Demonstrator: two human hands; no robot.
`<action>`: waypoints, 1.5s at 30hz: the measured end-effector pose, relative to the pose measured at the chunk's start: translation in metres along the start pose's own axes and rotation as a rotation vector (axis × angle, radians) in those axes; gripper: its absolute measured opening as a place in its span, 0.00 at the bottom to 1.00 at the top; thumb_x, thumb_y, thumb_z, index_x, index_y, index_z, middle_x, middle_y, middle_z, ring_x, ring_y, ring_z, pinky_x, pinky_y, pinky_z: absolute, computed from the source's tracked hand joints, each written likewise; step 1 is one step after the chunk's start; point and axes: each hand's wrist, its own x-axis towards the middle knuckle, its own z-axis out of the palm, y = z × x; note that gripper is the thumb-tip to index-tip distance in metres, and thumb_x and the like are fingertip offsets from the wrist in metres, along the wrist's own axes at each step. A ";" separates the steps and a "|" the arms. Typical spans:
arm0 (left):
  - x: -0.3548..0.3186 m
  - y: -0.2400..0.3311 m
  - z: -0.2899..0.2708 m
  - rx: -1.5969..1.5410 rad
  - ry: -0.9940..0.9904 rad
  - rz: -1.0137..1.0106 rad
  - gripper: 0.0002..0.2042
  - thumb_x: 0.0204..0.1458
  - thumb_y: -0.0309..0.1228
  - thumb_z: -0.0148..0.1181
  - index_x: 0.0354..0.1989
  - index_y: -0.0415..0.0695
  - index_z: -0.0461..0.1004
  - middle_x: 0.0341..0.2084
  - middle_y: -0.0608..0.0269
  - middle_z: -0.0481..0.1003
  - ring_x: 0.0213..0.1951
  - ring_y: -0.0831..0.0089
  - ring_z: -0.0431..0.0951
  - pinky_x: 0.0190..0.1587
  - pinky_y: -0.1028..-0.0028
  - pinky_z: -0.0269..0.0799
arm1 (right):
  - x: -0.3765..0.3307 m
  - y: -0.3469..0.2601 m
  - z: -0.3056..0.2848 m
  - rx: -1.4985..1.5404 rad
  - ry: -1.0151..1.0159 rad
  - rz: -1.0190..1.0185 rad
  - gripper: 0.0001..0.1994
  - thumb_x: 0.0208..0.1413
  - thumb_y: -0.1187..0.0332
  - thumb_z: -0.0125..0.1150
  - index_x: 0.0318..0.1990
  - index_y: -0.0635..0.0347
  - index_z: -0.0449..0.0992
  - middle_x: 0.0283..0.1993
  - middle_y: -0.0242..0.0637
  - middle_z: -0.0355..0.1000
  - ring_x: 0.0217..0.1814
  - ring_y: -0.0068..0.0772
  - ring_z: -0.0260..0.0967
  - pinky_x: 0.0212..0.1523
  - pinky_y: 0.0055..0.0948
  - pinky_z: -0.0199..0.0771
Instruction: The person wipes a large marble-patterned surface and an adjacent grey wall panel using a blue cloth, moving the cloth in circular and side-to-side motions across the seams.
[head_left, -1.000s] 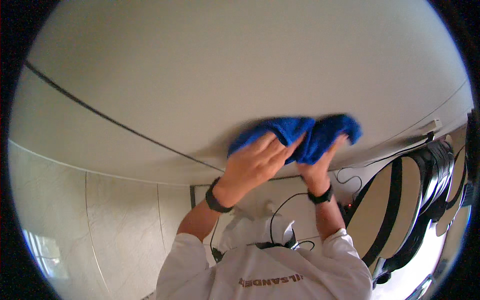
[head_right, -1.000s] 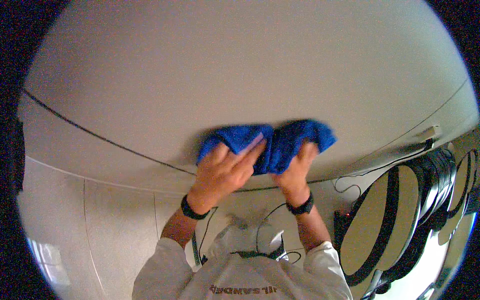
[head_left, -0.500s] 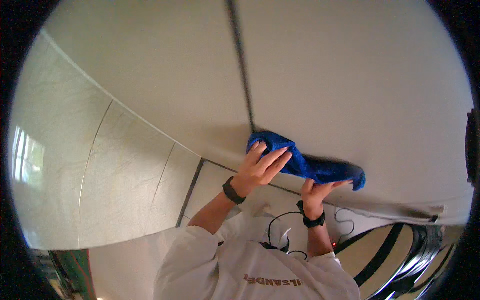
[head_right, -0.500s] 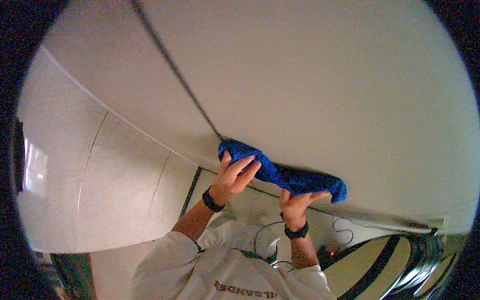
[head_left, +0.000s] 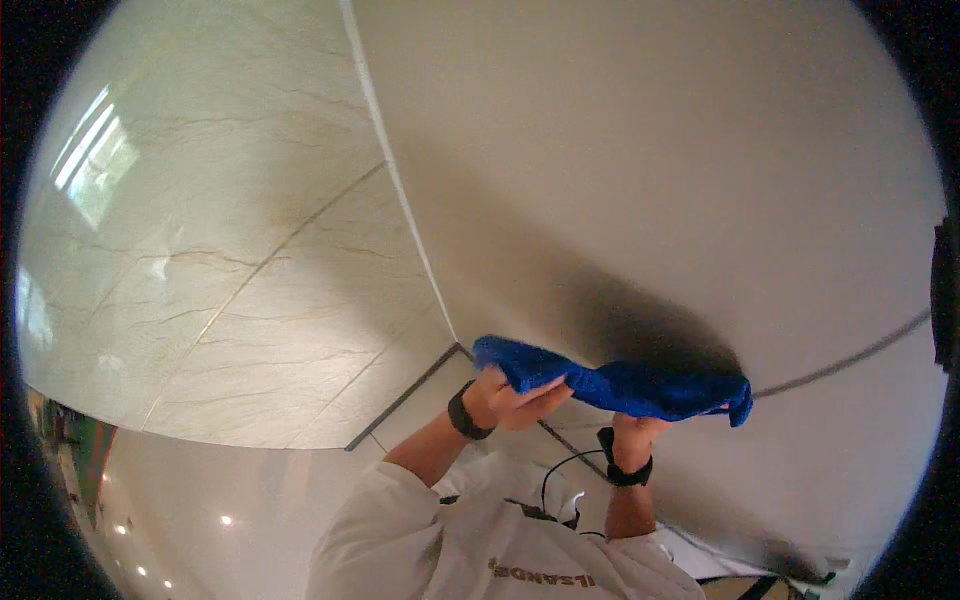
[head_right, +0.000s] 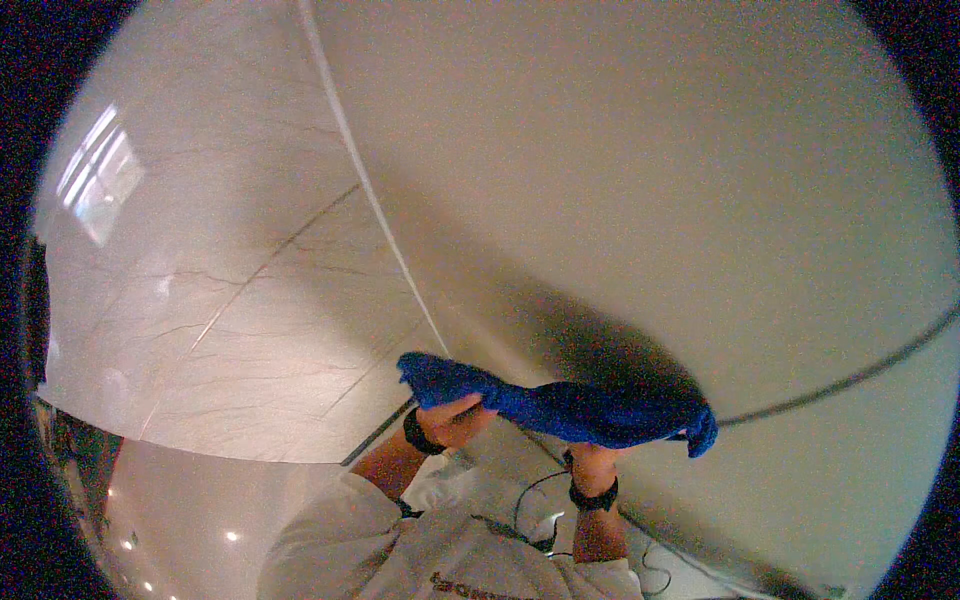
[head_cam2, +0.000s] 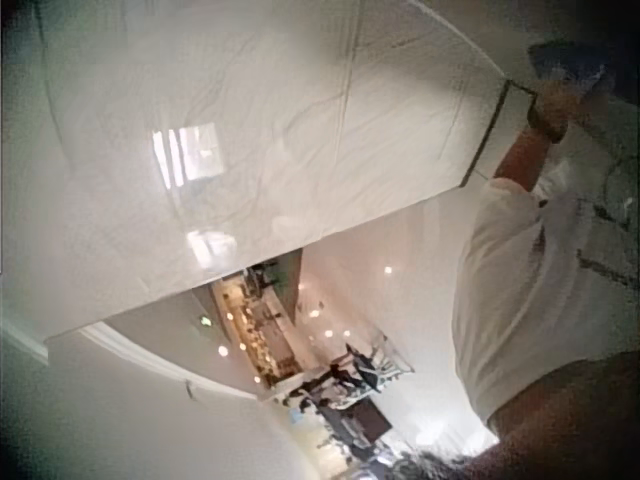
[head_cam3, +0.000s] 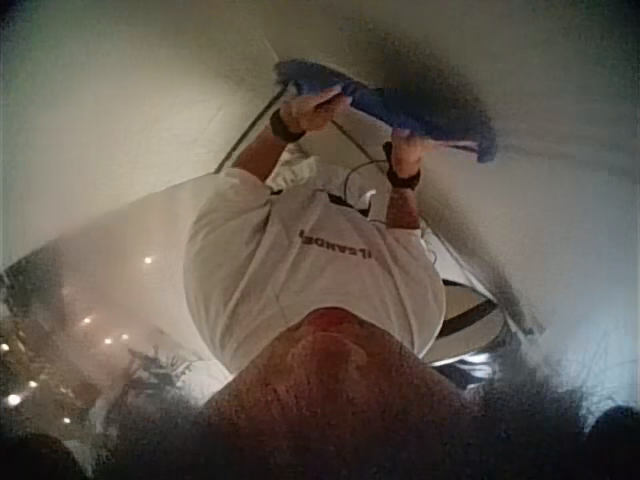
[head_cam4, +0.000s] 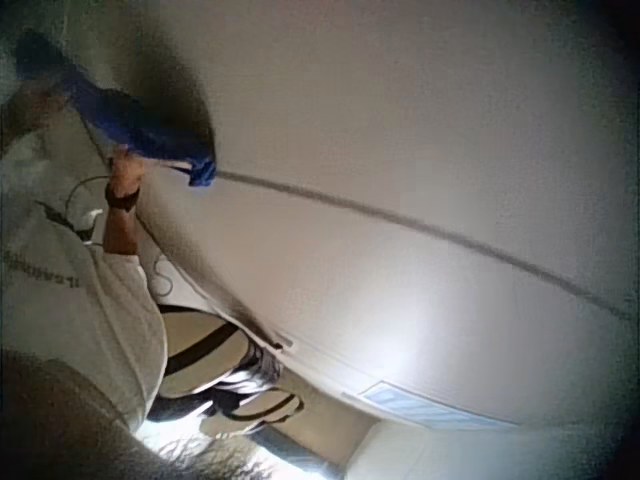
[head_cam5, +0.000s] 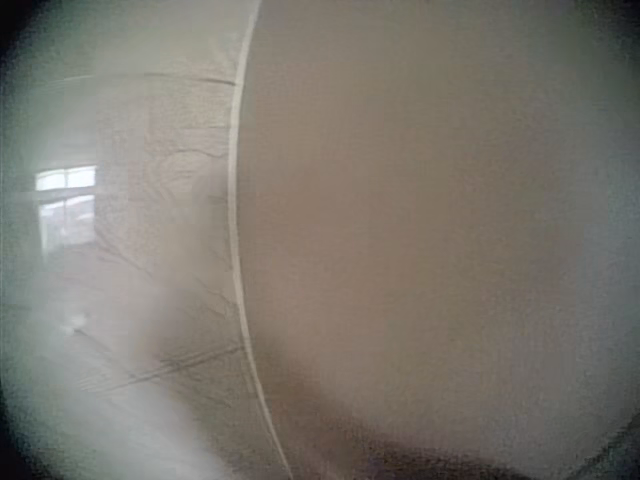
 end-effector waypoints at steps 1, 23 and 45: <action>0.010 0.011 -0.017 -0.026 0.029 0.029 0.09 0.36 0.29 0.55 0.30 0.51 0.72 0.31 0.69 0.70 0.28 0.67 0.69 0.27 0.73 0.64 | -0.003 0.004 0.005 0.251 -0.078 0.065 0.25 0.45 0.54 0.41 0.47 0.61 0.54 0.50 0.45 0.51 0.52 0.46 0.41 0.49 0.45 0.33; 0.160 0.525 -0.123 1.770 0.200 -0.272 0.19 0.43 0.40 0.40 0.42 0.44 0.63 0.47 0.52 0.56 0.45 0.49 0.55 0.49 0.49 0.40 | 0.059 -0.283 -0.327 0.362 -0.020 -0.669 0.26 0.39 0.54 0.49 0.41 0.68 0.60 0.43 0.53 0.55 0.42 0.51 0.52 0.49 0.56 0.37; 0.157 0.357 -0.106 1.569 0.012 -0.551 0.21 0.37 0.38 0.48 0.41 0.41 0.61 0.48 0.47 0.52 0.47 0.44 0.49 0.48 0.48 0.40 | 0.123 -0.243 -0.207 0.241 -0.351 -0.517 0.22 0.36 0.57 0.52 0.36 0.66 0.63 0.46 0.52 0.53 0.45 0.54 0.50 0.49 0.55 0.38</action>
